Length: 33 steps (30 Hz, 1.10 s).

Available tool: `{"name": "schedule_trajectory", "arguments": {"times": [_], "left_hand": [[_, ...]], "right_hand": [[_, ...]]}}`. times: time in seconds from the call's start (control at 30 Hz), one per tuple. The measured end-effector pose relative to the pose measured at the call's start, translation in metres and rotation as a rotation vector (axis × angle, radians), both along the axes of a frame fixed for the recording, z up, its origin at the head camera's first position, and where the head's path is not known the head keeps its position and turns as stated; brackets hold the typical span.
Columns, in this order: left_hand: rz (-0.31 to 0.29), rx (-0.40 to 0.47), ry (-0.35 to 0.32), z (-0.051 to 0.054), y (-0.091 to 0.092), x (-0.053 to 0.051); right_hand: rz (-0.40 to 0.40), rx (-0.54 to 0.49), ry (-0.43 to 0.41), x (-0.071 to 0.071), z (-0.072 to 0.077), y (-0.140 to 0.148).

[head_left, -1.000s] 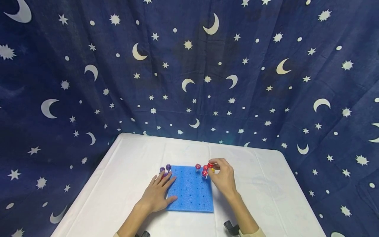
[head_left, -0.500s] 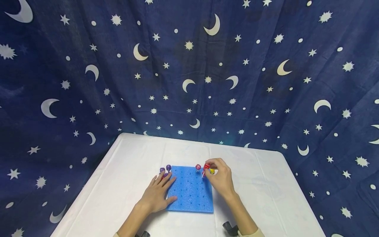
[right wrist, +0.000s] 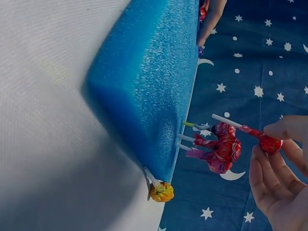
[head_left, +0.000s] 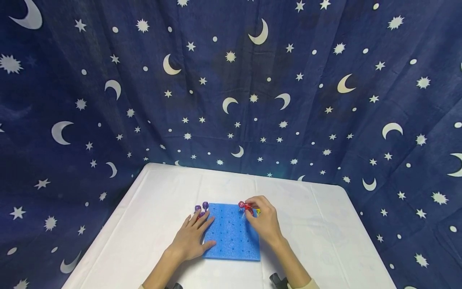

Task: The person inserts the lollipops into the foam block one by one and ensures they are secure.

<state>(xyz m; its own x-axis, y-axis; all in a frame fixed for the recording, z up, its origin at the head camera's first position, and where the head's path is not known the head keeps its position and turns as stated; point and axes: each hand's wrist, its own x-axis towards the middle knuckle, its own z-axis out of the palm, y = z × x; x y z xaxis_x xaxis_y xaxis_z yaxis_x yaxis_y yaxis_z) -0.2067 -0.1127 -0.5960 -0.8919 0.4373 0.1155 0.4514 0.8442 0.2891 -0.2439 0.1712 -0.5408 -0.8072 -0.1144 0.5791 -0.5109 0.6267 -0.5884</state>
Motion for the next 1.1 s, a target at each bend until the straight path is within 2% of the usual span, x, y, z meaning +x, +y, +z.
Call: {"name": "schedule_trajectory", "arguments": {"times": [0.4,1.1], "left_hand": [[-0.002,0.007,-0.001,0.001,0.000,0.001],[0.007,-0.021,-0.004,-0.001,0.001,-0.002]], "right_hand": [[0.043,0.001,0.053,-0.005,-0.012,-0.002],[0.041,0.014,0.088,-0.009,-0.024,-0.005]]}}
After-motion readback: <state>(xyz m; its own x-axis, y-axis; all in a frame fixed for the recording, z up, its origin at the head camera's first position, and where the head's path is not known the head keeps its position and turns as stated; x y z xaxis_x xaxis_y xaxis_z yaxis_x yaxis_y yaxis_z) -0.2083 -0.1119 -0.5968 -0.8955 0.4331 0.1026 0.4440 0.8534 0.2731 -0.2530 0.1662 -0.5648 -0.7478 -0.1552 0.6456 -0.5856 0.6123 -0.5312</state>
